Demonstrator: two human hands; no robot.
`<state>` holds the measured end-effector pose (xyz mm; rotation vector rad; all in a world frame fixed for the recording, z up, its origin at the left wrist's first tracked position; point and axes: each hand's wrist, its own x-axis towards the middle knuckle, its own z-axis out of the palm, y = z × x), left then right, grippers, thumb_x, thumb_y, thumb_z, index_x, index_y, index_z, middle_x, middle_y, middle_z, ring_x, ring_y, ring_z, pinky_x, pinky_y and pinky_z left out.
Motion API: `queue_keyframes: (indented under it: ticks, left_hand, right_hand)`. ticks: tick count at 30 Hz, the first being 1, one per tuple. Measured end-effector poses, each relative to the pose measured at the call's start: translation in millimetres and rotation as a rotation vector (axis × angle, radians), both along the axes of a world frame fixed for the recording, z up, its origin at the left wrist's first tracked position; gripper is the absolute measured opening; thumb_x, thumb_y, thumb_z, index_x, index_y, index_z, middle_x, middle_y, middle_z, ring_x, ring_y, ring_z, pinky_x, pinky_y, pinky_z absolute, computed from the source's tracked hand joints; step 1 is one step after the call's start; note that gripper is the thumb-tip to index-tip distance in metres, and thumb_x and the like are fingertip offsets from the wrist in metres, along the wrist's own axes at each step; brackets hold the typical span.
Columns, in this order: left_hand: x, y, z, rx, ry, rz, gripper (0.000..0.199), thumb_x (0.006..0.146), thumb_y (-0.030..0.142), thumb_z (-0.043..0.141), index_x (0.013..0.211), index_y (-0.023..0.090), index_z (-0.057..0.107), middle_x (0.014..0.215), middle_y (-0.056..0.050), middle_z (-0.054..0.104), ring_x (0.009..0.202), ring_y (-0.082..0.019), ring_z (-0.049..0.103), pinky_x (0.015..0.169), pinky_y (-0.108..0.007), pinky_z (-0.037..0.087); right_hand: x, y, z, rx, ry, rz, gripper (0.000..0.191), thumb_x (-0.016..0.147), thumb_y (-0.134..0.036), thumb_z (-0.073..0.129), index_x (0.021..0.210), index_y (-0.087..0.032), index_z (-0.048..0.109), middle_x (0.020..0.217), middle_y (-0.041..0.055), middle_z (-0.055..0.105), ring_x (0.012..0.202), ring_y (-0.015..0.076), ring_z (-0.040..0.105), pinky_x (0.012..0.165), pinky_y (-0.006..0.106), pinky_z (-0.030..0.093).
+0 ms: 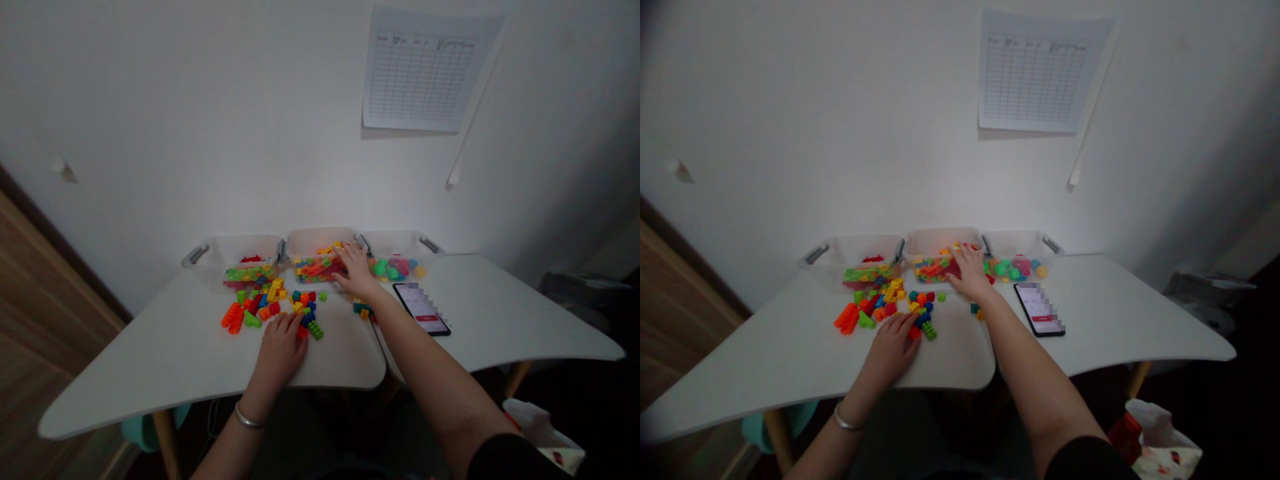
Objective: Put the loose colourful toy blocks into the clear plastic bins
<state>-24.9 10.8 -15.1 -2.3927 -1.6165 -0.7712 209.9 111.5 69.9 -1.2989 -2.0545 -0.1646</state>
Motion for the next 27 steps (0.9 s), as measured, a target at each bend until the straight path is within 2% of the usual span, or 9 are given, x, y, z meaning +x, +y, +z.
queue_keyframes:
  ticks: [3, 5, 7, 10, 13, 17, 22, 27]
  left_hand:
    - [-0.3, 0.5, -0.9, 0.007, -0.001, -0.007, 0.044, 0.088, 0.030, 0.051, 0.130, 0.016, 0.057, 0.125, -0.013, 0.063, 0.119, -0.030, 0.054, 0.105, -0.050, 0.044]
    - [-0.4, 0.7, -1.6, 0.014, 0.001, -0.014, 0.044, 0.089, 0.030, 0.050, 0.130, 0.017, 0.057, 0.125, -0.013, 0.063, 0.118, -0.030, 0.054, 0.104, -0.050, 0.044]
    - [-0.4, 0.9, -2.5, 0.022, 0.001, -0.013, 0.044, 0.088, 0.030, 0.050, 0.130, 0.017, 0.056, 0.124, -0.012, 0.064, 0.118, -0.030, 0.054, 0.104, -0.050, 0.044]
    - [-0.6, 1.1, -3.7, 0.031, 0.002, -0.010, 0.045, 0.088, 0.030, 0.051, 0.131, 0.017, 0.056, 0.124, -0.013, 0.063, 0.118, -0.030, 0.054, 0.104, -0.050, 0.044]
    - [-1.0, 1.2, -4.1, 0.034, 0.005, -0.021, 0.046, 0.088, 0.030, 0.051, 0.131, 0.016, 0.055, 0.124, -0.014, 0.063, 0.118, -0.030, 0.054, 0.104, -0.050, 0.044]
    - [-0.9, 1.0, -3.7, 0.037, 0.003, -0.024, 0.045, 0.088, 0.030, 0.051, 0.130, 0.016, 0.056, 0.123, -0.014, 0.064, 0.116, -0.030, 0.055, 0.103, -0.051, 0.045]
    - [0.2, 0.1, -3.7, 0.052, -0.006, -0.011, 0.044, 0.088, 0.030, 0.051, 0.129, 0.017, 0.057, 0.123, -0.013, 0.064, 0.117, -0.030, 0.055, 0.103, -0.051, 0.044]
    - [0.3, 0.0, -2.8, 0.042, -0.001, -0.011, 0.044, 0.087, 0.029, 0.050, 0.129, 0.016, 0.057, 0.121, -0.014, 0.064, 0.117, -0.030, 0.055, 0.103, -0.051, 0.045]
  right_hand:
    - [-6.6, -14.9, -6.6, 0.113, 0.152, 0.122, 0.049, 0.085, -0.024, 0.056, 0.134, -0.017, 0.054, 0.142, 0.0132, 0.051, 0.135, 0.0264, 0.040, 0.114, 0.049, 0.030]
    - [-13.4, -26.3, -18.8, 0.155, 0.235, 0.169, 0.036, 0.087, -0.019, 0.049, 0.121, -0.019, 0.063, 0.126, 0.0107, 0.063, 0.123, 0.0226, 0.052, 0.110, 0.044, 0.037]
    - [-20.5, -35.7, -36.0, 0.127, 0.263, 0.199, 0.033, 0.087, -0.015, 0.046, 0.111, -0.020, 0.068, 0.114, 0.0089, 0.068, 0.111, 0.0210, 0.058, 0.105, 0.042, 0.043]
    - [-28.6, -44.3, -61.9, 0.013, 0.194, 0.220, 0.037, 0.083, -0.011, 0.049, 0.115, -0.020, 0.067, 0.121, 0.0090, 0.066, 0.114, 0.0219, 0.057, 0.104, 0.041, 0.044]
    - [-32.5, -48.0, -76.0, -0.109, 0.078, 0.187, 0.052, 0.079, -0.008, 0.053, 0.129, -0.017, 0.059, 0.139, 0.0121, 0.055, 0.126, 0.0247, 0.049, 0.110, 0.044, 0.038]
    - [-34.3, -49.9, -78.1, -0.208, 0.019, 0.142, 0.063, 0.079, -0.009, 0.054, 0.141, -0.016, 0.048, 0.150, 0.0129, 0.043, 0.135, 0.0246, 0.041, 0.114, 0.044, 0.034]
    - [-36.8, -49.7, -79.4, -0.268, -0.020, 0.138, 0.066, 0.081, -0.011, 0.052, 0.146, -0.013, 0.041, 0.153, 0.0124, 0.040, 0.139, 0.0243, 0.037, 0.118, 0.041, 0.029]
    - [-36.6, -51.0, -77.0, -0.286, 0.005, 0.115, 0.051, 0.081, -0.011, 0.052, 0.131, -0.013, 0.057, 0.139, 0.0125, 0.054, 0.130, 0.0232, 0.045, 0.115, 0.039, 0.034]
